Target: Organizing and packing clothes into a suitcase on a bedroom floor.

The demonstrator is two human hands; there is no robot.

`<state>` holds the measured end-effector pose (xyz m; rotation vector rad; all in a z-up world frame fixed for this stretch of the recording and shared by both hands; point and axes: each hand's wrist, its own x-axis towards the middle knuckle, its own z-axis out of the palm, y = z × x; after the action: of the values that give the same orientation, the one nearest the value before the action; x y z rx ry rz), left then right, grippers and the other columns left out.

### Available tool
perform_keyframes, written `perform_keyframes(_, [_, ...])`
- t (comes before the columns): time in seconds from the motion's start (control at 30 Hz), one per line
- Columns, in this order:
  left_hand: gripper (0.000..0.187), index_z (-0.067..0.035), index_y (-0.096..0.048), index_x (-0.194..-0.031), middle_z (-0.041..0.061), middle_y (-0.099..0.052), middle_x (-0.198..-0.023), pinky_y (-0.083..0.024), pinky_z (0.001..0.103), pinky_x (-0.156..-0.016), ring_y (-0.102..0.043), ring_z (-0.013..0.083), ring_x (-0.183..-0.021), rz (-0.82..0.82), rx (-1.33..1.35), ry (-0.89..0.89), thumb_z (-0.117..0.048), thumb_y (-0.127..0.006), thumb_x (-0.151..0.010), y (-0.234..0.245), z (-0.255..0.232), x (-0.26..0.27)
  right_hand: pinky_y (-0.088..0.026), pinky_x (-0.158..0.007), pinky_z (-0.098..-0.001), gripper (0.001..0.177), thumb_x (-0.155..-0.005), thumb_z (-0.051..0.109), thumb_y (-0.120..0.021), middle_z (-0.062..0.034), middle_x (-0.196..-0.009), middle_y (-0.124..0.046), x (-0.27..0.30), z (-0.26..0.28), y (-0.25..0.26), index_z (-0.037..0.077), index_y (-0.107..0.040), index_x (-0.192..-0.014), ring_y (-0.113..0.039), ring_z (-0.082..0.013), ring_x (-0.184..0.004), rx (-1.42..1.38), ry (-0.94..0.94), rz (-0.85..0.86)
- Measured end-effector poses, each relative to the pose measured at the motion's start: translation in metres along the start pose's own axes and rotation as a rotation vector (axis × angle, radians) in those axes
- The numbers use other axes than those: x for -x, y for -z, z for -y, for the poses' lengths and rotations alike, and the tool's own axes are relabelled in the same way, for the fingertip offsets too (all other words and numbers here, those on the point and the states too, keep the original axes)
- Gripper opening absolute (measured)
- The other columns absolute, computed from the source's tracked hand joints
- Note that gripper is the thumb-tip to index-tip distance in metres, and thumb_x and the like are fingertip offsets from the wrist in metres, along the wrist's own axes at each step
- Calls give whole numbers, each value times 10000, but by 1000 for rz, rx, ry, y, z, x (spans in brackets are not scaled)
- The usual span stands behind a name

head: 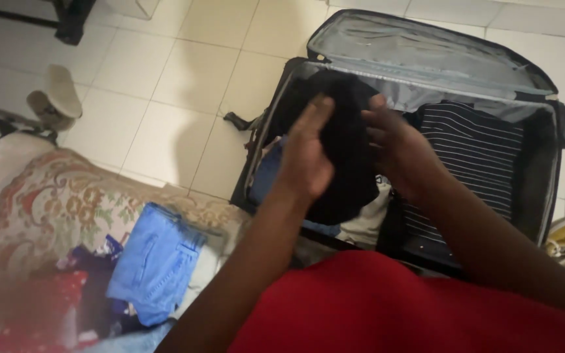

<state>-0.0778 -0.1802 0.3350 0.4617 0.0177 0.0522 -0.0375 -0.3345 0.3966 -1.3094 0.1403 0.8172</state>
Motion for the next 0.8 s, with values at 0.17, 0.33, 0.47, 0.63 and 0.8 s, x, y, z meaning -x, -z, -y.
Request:
perform_keyframes(0.17, [178, -100, -679, -1173, 23, -723, -1062, -567, 304, -931, -696, 150, -990, -6, 169, 176, -225, -598, -1077, 8, -20, 13, -532, -813, -319, 307, -974, 214, -587, -83, -1055, -696, -33, -35, -2, 26, -684, -1197, -658, -185, -905, -51, 62, 33])
perform_keyframes(0.33, [235, -96, -729, -1070, 3, -725, -929, -572, 304, -827, -698, 156, -870, 161, 245, 330, -275, -580, -1106, 28, -78, 22, -550, -868, -382, 257, -943, 143, -599, -125, -1012, -704, -41, -60, -10, -25, -682, -1118, -680, -250, -871, -336, 92, 124])
perform_keyframes(0.47, [326, -58, -743, -1055, 59, -736, -919, -560, 326, -733, -689, 198, -816, -92, -369, 394, -345, -598, -1002, 57, -121, 16, -588, -979, -417, 337, -707, 126, -620, -88, -1011, -737, -27, -53, -28, 16, -671, -1022, -718, -263, -944, -552, 133, -140])
perform_keyframes(0.63, [666, -22, -710, -1272, 166, -700, -1223, -473, 316, -874, -651, 266, -1136, -54, -1627, 471, -592, -611, -942, 40, -137, 6, -560, -1034, -422, 486, -594, 88, -634, -71, -1110, -740, 5, -24, -50, 58, -733, -1070, -689, -251, -1053, -500, 273, -198])
perform_keyframes(0.8, [838, 29, -361, -1462, 194, -573, -1298, -650, 388, -777, -672, 287, -1155, -20, -1140, 427, -490, -735, -920, -37, -100, 1, -512, -1075, -487, 289, -840, 167, -646, -112, -1223, -627, 19, -19, -51, 35, -617, -1096, -597, -280, -1195, -290, 449, -167])
